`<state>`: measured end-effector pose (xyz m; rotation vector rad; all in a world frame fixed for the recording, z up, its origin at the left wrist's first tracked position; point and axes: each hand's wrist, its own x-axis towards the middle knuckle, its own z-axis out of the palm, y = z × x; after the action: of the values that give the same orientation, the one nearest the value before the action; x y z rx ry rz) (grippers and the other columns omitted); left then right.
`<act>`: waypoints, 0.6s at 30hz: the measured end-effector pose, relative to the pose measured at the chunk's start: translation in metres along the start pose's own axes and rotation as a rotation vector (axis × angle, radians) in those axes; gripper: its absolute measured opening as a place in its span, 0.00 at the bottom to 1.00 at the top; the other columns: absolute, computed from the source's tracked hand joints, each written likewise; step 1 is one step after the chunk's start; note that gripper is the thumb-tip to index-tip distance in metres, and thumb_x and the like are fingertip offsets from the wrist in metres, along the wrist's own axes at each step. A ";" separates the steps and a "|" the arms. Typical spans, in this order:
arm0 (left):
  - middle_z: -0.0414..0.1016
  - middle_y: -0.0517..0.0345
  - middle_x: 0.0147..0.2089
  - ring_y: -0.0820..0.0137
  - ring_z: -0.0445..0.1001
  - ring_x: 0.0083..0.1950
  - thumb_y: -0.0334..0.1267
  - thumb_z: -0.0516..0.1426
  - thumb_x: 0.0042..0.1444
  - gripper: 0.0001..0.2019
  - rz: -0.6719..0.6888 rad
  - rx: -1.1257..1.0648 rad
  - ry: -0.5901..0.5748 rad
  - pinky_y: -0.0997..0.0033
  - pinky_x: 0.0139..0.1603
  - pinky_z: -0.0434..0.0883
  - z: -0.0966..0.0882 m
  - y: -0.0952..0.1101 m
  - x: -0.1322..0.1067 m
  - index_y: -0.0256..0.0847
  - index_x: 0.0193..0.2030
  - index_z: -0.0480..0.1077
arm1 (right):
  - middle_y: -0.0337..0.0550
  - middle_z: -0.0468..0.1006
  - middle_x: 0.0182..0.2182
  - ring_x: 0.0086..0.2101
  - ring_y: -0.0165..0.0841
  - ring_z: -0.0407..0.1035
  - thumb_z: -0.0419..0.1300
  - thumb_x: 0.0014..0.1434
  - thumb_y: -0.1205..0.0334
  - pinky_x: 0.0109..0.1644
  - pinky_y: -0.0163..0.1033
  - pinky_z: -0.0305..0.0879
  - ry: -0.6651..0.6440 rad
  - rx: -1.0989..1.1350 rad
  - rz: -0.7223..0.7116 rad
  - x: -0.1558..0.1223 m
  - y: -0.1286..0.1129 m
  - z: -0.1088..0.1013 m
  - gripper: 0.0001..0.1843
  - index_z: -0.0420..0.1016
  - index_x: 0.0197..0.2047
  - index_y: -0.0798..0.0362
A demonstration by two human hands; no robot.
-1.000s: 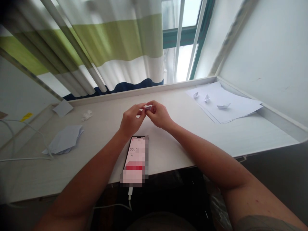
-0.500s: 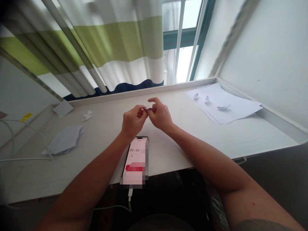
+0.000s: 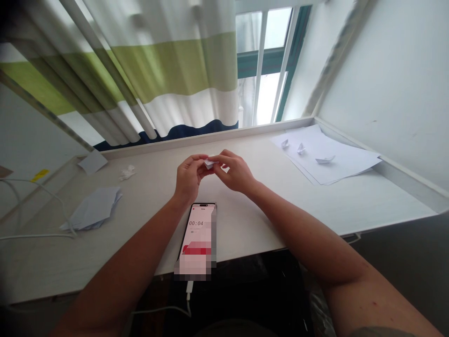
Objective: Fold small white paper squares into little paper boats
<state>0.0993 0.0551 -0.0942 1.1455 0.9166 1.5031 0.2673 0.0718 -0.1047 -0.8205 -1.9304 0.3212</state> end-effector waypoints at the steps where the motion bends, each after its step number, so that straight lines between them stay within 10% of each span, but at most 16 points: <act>1: 0.84 0.56 0.36 0.66 0.85 0.39 0.40 0.66 0.61 0.08 -0.009 -0.024 -0.001 0.61 0.48 0.84 -0.001 0.000 0.001 0.38 0.41 0.77 | 0.46 0.81 0.41 0.40 0.39 0.77 0.61 0.71 0.62 0.44 0.46 0.77 -0.011 -0.011 -0.020 0.000 0.001 -0.001 0.14 0.86 0.54 0.46; 18: 0.86 0.54 0.38 0.60 0.88 0.40 0.49 0.78 0.48 0.32 0.009 0.023 -0.119 0.52 0.52 0.84 -0.004 -0.007 0.001 0.42 0.51 0.67 | 0.43 0.82 0.36 0.36 0.37 0.78 0.74 0.57 0.35 0.43 0.45 0.80 0.041 0.521 0.315 0.008 0.003 -0.001 0.25 0.84 0.36 0.51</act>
<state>0.0973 0.0581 -0.1019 1.2441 0.8504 1.4188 0.2673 0.0787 -0.1001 -0.7637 -1.5669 0.9445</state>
